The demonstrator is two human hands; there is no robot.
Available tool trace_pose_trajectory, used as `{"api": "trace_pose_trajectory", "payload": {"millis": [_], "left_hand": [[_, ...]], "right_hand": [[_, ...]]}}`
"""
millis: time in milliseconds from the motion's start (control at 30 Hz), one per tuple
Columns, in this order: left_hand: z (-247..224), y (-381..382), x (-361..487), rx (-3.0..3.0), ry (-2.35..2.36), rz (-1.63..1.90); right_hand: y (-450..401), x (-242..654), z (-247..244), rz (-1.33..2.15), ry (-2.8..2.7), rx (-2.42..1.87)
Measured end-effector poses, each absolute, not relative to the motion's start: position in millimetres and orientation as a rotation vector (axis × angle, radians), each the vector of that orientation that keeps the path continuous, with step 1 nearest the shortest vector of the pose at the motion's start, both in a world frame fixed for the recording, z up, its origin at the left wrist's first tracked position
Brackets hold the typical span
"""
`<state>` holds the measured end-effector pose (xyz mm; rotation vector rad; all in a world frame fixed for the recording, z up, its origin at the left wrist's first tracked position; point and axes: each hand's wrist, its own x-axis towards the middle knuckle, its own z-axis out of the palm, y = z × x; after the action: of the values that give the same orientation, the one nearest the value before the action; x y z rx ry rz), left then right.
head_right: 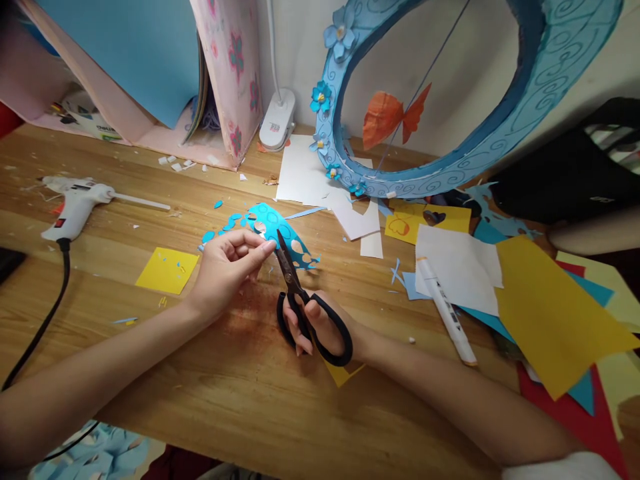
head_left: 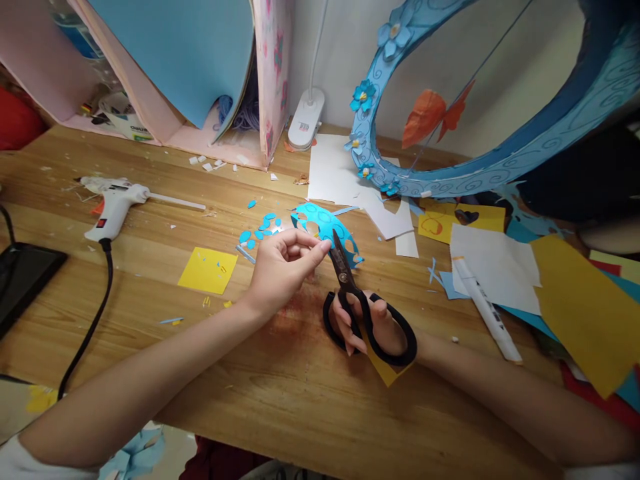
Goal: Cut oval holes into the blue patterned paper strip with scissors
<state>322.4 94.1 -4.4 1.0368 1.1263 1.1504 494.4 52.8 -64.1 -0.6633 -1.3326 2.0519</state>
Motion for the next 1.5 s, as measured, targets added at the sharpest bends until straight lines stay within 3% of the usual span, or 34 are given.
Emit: {"api": "trace_pose_trajectory", "payload": {"millis": [1500], "left_hand": [[-5, 100, 313, 1.132, 1.025, 1.058]], "right_hand": [[52, 496, -72, 2.134, -1.270, -0.646]]}}
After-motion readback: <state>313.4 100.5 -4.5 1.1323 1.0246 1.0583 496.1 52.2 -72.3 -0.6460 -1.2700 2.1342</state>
